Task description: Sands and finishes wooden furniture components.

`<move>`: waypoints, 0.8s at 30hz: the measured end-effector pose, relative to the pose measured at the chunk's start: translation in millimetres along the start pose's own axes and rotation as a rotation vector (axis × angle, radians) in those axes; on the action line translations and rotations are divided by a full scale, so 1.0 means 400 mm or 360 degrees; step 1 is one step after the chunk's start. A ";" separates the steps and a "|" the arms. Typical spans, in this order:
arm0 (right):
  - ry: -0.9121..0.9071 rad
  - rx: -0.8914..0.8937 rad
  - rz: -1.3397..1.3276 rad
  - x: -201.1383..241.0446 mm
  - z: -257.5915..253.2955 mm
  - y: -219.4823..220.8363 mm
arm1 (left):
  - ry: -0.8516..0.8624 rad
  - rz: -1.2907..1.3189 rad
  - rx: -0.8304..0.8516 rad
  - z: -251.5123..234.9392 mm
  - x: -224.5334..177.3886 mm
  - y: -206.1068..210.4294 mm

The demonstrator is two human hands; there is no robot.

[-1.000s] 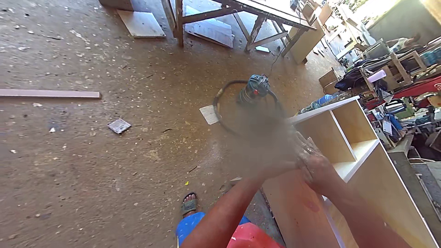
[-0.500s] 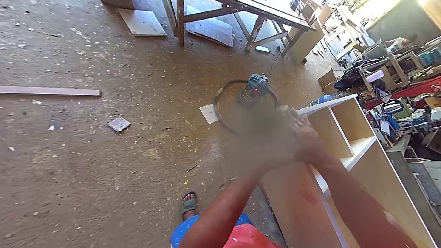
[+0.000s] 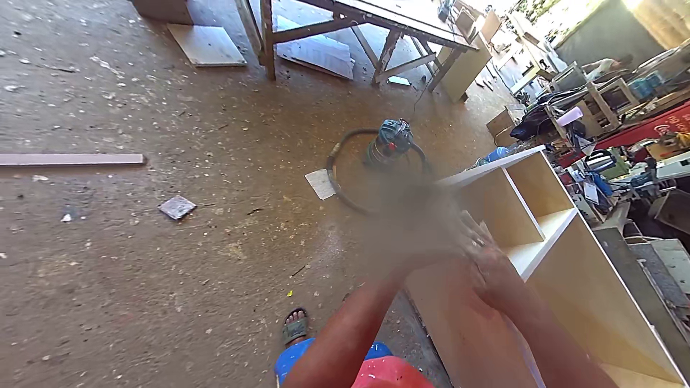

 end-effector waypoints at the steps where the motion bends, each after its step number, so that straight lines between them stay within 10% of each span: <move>1: 0.0017 -0.0003 -0.0039 0.003 0.029 0.005 | 0.0032 -0.0009 0.0035 0.007 0.009 -0.004; 10: -0.0081 -0.0042 0.0276 -0.004 -0.169 0.045 | 0.0095 0.0026 0.0346 -0.009 0.092 -0.058; 24: -0.0223 0.0050 0.0036 -0.002 -0.107 0.023 | 0.0088 -0.0082 0.0345 -0.015 0.086 -0.046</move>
Point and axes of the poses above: each hand's wrist, its own z-axis away from the middle knuckle, its own y-axis out of the palm, x = y × z, the point moved 3 cm from there along -z, towards the middle knuckle, and after that the axes turned 15 degrees about -z, right-handed, at the moved point
